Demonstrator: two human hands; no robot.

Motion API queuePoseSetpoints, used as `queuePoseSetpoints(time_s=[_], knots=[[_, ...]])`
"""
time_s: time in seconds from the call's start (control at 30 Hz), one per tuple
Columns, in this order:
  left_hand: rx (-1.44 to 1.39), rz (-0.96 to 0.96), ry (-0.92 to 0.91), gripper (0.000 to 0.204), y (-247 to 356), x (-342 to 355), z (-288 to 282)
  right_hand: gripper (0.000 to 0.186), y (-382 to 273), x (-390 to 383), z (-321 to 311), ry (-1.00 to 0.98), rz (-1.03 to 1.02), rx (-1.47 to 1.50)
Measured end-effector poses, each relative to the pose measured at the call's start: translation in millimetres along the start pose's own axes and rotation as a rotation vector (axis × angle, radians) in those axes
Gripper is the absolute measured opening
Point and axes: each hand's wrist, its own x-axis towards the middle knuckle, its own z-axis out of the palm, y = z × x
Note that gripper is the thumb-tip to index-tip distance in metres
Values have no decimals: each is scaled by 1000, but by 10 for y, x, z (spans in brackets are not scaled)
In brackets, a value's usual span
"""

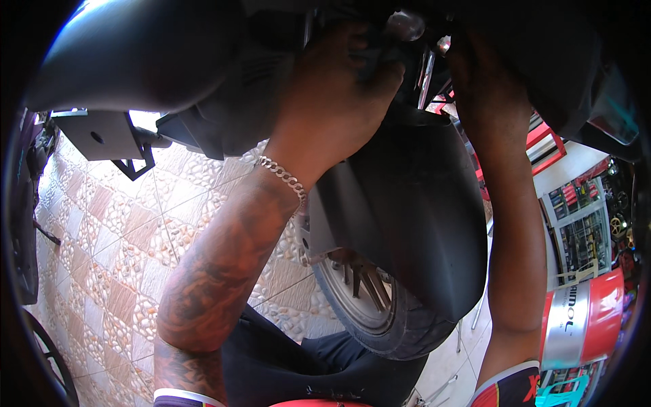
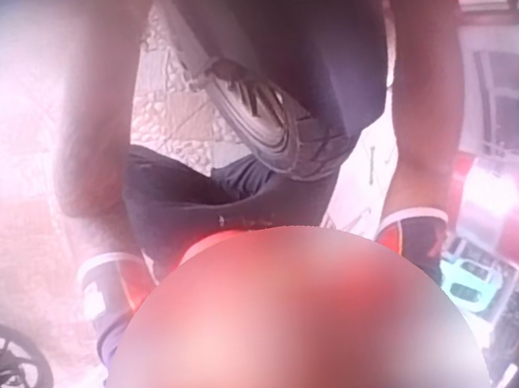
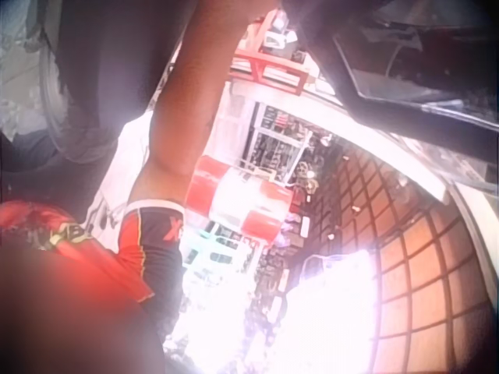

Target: The person sits on the floor and uses a wrench to tighten bolts under the rear section of a scooter. They repeatedly reach under the bodywork, adjust the tool, and reposition their hands to access fasteners near the rear wheel and exhaust area.

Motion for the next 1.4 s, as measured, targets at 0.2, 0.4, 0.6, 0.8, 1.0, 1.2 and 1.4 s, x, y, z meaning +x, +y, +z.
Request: queuePoseSetpoints(time_s=[0.2, 0.4, 0.6, 0.8, 1.0, 1.2, 1.4], knots=[[-67, 50, 13, 58, -111, 54, 36, 33, -65, -4, -26, -5, 11, 35], [-105, 50, 1, 63, -145, 61, 43, 33, -136, 37, -55, 34, -7, 36], [-140, -39, -48, 62, -118, 54, 61, 27, -280, 30, -139, 2, -98, -52], [-204, -48, -22, 52, -113, 61, 108, 31, -266, 105, -111, 1, 21, 84], [-134, -111, -84, 49, -87, 60, 92, 34, -299, 86, -50, -45, 130, 71], [36, 110, -77, 46, -201, 147, 95, 32, -326, 129, -66, 54, -62, 20], [159, 350, -15, 42, -322, 202, 126, 29, -489, 63, -67, 164, 3, 168]])
